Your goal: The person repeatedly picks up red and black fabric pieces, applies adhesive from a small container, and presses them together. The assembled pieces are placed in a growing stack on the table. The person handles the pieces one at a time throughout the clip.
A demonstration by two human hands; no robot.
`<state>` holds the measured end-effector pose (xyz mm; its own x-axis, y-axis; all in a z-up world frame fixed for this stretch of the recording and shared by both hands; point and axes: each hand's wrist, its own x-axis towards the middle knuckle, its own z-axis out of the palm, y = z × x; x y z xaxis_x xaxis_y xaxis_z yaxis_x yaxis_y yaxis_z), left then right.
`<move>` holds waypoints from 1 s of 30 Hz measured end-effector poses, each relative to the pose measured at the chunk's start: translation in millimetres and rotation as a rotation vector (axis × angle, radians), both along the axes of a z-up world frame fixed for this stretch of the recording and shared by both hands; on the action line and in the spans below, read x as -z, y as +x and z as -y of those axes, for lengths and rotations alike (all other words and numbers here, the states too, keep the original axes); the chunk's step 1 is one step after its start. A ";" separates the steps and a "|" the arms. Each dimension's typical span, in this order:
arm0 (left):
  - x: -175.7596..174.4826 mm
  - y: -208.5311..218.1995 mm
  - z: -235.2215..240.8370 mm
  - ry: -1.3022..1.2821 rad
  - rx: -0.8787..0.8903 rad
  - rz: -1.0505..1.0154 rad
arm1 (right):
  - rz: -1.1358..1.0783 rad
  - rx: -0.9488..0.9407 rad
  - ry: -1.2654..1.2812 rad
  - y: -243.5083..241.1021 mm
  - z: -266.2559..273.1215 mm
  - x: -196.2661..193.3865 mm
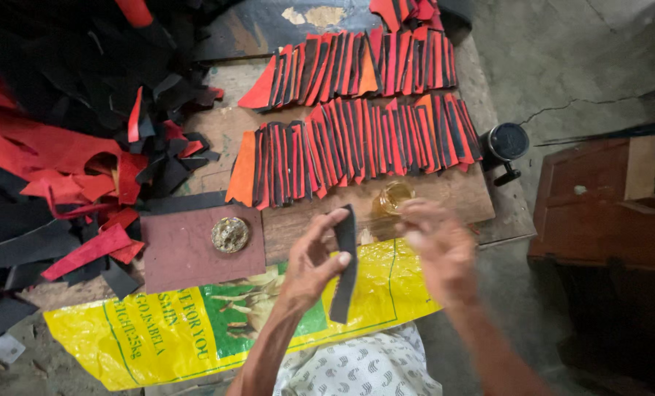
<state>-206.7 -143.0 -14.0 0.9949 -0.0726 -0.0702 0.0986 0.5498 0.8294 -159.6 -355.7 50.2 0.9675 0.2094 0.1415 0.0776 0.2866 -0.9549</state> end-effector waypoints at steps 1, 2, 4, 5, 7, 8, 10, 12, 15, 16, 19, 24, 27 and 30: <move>-3.0 -2.6 3.4 -0.006 0.009 0.025 | -0.025 0.041 -0.030 -3.8 -14.7 12.4; -5.7 -4.7 5.8 -0.011 0.018 0.050 | -0.028 0.021 0.007 -5.0 -23.1 21.8; -10.5 -7.2 8.3 -0.061 0.052 0.032 | -0.035 -0.008 0.082 -10.1 -34.1 36.7; -12.6 -6.0 8.5 -0.087 0.073 0.025 | -0.036 0.000 0.053 -11.1 -35.7 40.7; -16.4 -4.5 7.9 -0.089 0.059 0.062 | -0.037 0.009 -0.003 -11.4 -37.7 44.8; -17.7 -4.1 7.1 -0.090 0.049 0.081 | -0.036 0.006 -0.015 -10.7 -37.5 45.3; -18.3 -4.1 5.9 -0.084 0.057 0.072 | -0.038 0.007 -0.040 -10.8 -35.9 45.6; -18.9 -4.3 5.7 -0.077 0.064 0.075 | -0.012 -0.002 -0.051 -9.7 -35.3 44.9; -19.6 -4.8 6.3 -0.051 0.069 0.080 | 0.000 -0.006 -0.082 -7.7 -35.9 44.3; -19.8 -5.2 6.3 -0.038 0.072 0.068 | -0.001 -0.005 -0.095 -7.5 -36.1 44.0; -20.0 -4.9 6.2 -0.036 0.082 0.038 | -0.018 0.010 -0.143 -7.3 -35.9 40.7; -17.5 -3.5 6.2 -0.038 0.066 0.047 | 0.316 0.120 -0.523 -11.3 -33.6 31.3; -15.6 -1.3 6.8 -0.065 0.054 0.070 | 0.389 0.136 -0.574 -10.8 -32.8 27.0; -15.1 -0.6 7.2 -0.064 0.068 0.069 | 0.412 0.123 -0.550 -8.6 -32.7 25.5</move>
